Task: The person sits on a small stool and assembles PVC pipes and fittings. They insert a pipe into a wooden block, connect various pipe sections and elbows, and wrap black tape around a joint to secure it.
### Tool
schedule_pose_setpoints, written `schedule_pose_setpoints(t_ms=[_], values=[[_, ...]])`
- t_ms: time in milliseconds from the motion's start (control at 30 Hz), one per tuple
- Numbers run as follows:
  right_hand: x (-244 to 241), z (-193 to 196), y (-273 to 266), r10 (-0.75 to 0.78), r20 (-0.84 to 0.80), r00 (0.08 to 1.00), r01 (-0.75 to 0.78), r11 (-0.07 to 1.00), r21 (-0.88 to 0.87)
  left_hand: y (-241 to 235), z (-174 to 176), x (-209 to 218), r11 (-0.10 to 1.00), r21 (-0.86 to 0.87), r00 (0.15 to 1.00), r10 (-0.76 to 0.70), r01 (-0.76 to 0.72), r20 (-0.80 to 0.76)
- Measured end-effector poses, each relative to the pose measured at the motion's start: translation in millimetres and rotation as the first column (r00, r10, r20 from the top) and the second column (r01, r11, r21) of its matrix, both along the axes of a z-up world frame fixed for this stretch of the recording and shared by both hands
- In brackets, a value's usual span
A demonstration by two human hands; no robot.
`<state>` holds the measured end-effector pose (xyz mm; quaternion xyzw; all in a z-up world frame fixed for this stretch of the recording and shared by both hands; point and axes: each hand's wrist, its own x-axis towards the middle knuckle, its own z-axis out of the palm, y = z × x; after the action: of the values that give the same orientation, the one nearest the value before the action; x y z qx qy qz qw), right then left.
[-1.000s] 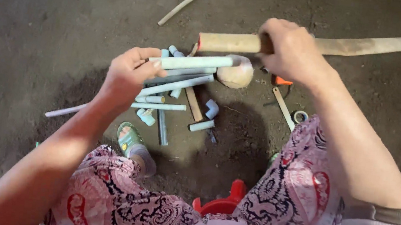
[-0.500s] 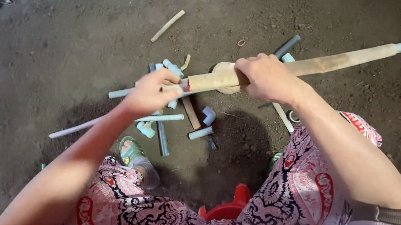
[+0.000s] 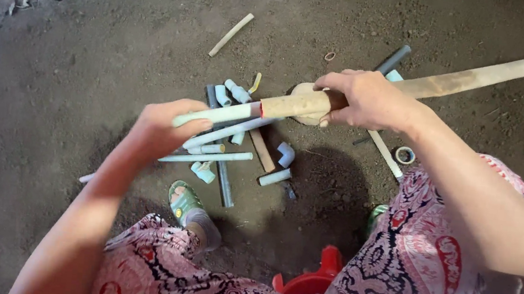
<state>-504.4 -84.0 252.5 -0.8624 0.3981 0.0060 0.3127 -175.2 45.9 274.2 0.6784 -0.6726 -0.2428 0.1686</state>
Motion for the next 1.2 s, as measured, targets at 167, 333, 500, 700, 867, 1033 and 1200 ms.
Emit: schedule_pose_setpoints(t_ms=[167,333,500,700,867,1033,1200], values=[[7,7,7,-0.04,-0.029,0.999,0.04,0.999,0.018,21,12,32,0.99,0.108,0.984,0.108,-0.093,-0.144],[13,7,11,-0.023,-0.011,1.0,0.022,0.997,-0.076,33,15,38,0.955,0.219,0.931,0.254,-0.199,-0.263],[15,-12,9,0.078,0.049,0.996,-0.069,0.983,-0.169,33,15,40,0.956,0.205,0.916,0.266,-0.21,-0.302],[21,-42,-7,0.114,0.17,0.979,-0.067,0.962,-0.264,28,2,36,0.97,0.167,0.927,0.221,-0.177,-0.301],[19,-51,-25,0.08,0.12,0.99,-0.044,0.959,-0.28,13,-25,37,0.975,0.15,0.932,0.202,-0.163,-0.302],[5,-25,-37,0.066,-0.016,0.998,-0.068,0.971,-0.231,2,-14,10,0.985,0.124,0.978,0.137,-0.118,-0.156],[-17,-19,-39,-0.109,-0.262,0.959,0.065,0.983,-0.173,-9,-3,-13,0.934,0.268,0.971,0.24,-0.236,0.019]])
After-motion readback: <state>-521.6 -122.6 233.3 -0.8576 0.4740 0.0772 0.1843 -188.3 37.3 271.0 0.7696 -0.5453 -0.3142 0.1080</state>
